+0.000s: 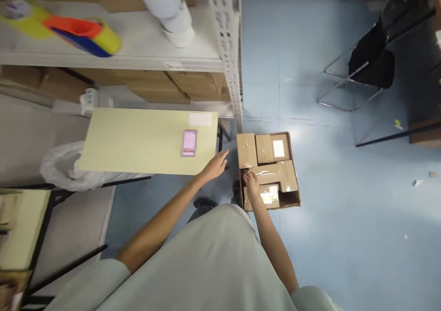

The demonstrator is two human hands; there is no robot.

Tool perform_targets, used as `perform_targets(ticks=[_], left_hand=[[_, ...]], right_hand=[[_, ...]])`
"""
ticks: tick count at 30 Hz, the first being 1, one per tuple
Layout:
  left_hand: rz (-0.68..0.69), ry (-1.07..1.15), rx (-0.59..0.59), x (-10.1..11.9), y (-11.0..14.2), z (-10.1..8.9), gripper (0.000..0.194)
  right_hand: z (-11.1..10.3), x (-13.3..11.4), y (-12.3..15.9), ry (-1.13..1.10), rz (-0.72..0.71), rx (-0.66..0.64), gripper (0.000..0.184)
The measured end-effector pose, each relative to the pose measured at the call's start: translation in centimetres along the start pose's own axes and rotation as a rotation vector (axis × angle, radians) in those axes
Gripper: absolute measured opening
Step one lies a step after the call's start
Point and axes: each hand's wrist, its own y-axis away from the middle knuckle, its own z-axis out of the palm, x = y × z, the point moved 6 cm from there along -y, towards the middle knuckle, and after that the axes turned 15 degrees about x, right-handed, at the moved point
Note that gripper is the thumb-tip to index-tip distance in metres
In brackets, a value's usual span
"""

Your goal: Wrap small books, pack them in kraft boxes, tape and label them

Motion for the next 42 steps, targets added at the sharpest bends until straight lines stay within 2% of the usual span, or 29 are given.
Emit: perform_targets(ticks=[3, 6, 9, 12, 15, 20, 26, 30, 35, 38, 42], left_hand=[[-0.149, 0.095, 0.14, -2.6, 7.0, -4.9, 0.052], [-0.263, 0.221, 0.273, -5.4, 14.1, -9.9, 0.045], [-0.383, 0.359, 0.445, -8.2, 21.1, -14.7, 0.045], [-0.486, 0.473, 0.642, -11.0, 28.1, -19.0, 0.049], [-0.542, 0.55, 0.822, -14.0, 34.9, -22.5, 0.05], [-0.608, 0.644, 1.07, -18.5, 46.1, -26.9, 0.057], [-0.711, 0.72, 1.427, -22.8, 58.2, -30.9, 0.063], [-0.812, 0.739, 1.582, -25.9, 63.2, -32.0, 0.063], [-0.886, 0.721, 1.664, -30.1, 65.9, -34.3, 0.066], [-0.929, 0.671, 1.705, -32.6, 66.8, -37.4, 0.071], [-0.978, 0.598, 1.758, -36.0, 67.3, -43.2, 0.075]], right_hand=[[0.4, 0.8, 2.6, 0.008, 0.064, -0.017, 0.051], [3.3, 0.9, 6.3, 0.038, 0.051, -0.134, 0.055], [8.2, 0.6, 11.2, 0.106, 0.007, -0.263, 0.058], [14.6, 0.3, 17.2, 0.201, -0.103, -0.437, 0.055], [21.0, 1.2, 23.9, 0.291, -0.193, -0.626, 0.053], [29.9, 6.0, 35.0, 0.443, -0.26, -0.92, 0.058], [37.2, 13.3, 46.5, 0.631, -0.317, -1.178, 0.061], [41.6, 17.3, 51.8, 0.722, -0.35, -1.322, 0.059], [47.9, 21.9, 56.5, 0.757, -0.355, -1.467, 0.057], [52.0, 24.1, 59.1, 0.76, -0.356, -1.537, 0.056], [57.7, 26.3, 62.3, 0.764, -0.371, -1.616, 0.054]])
